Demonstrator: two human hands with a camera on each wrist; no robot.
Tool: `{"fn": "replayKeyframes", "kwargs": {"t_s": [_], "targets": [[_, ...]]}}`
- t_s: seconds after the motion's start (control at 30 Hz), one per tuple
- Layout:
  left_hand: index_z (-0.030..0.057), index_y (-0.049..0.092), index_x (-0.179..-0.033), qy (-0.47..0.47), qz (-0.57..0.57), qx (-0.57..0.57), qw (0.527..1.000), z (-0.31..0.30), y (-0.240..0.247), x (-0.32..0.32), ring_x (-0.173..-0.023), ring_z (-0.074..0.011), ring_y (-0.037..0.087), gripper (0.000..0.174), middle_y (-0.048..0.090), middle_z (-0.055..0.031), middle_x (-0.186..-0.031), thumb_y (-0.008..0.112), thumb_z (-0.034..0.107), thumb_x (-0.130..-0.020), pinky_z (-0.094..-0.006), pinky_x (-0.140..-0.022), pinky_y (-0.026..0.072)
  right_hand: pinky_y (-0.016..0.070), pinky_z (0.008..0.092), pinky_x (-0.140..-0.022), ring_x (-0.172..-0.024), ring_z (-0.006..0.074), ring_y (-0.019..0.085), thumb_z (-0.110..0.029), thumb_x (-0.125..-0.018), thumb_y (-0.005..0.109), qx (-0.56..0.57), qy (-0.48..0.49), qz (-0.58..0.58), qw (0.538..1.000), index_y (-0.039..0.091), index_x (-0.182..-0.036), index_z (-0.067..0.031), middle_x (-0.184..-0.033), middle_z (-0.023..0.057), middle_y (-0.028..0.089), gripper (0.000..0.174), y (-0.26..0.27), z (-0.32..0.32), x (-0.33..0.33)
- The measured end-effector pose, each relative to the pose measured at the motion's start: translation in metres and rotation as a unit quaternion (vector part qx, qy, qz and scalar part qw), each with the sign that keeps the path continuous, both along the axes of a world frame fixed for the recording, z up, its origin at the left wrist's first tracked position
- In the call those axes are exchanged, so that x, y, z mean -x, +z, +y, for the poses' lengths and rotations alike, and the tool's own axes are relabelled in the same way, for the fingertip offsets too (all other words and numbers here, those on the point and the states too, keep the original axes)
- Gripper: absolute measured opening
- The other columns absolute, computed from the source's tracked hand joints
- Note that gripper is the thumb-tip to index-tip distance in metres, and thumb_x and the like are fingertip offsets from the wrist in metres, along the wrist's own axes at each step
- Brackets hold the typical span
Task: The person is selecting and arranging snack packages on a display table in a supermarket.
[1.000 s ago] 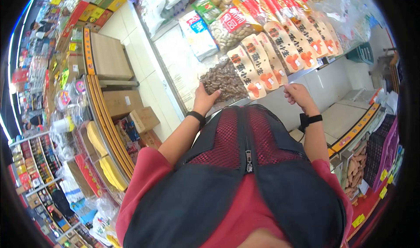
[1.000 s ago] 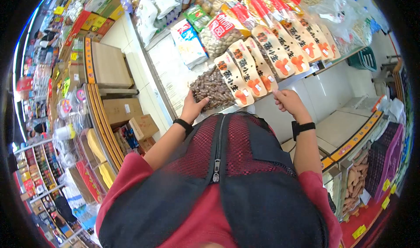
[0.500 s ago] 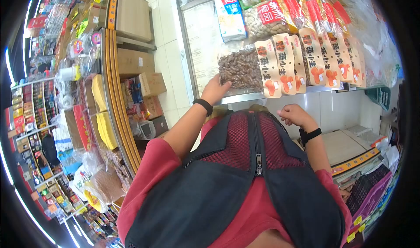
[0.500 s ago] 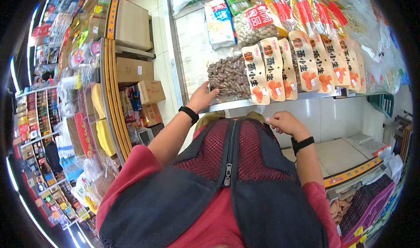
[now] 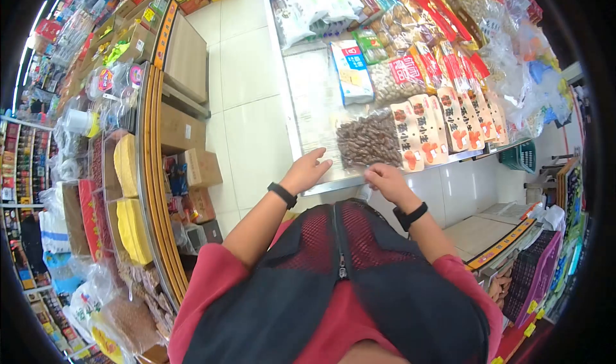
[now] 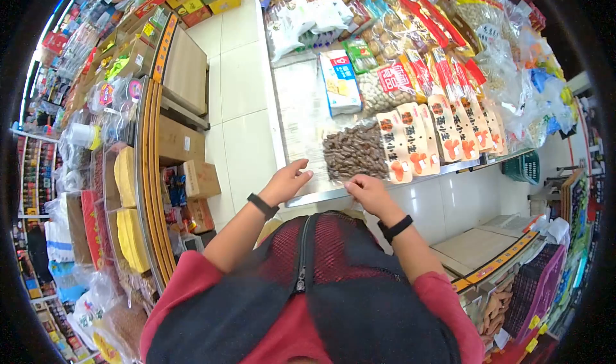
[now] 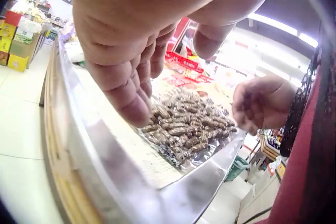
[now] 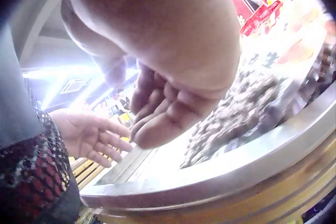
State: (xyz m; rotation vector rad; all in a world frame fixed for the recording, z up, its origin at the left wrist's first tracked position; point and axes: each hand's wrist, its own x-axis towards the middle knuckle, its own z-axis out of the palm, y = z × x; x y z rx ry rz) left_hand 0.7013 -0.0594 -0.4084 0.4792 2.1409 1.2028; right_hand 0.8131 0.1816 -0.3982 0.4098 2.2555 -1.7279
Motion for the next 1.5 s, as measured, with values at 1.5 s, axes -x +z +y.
{"fn": "replayKeyframes", "kwargs": {"t_s": [1.5], "targets": [[-0.0048, 0.049, -0.132, -0.081, 0.072, 0.016, 0.994, -0.022, 0.01, 0.436, -0.112, -0.0249, 0.056, 0.056, 0.058, -0.0186, -0.123, 0.065, 0.026, -0.087, -0.0327, -0.093, 0.0442, 0.044, 0.0485, -0.061, -0.069, 0.0366, 0.057, -0.036, -0.09, 0.056, -0.446, -0.158, -0.025, 0.88, 0.057, -0.067, -0.0062, -0.07, 0.0154, 0.056, 0.038, -0.073, -0.152, 0.07]]}}
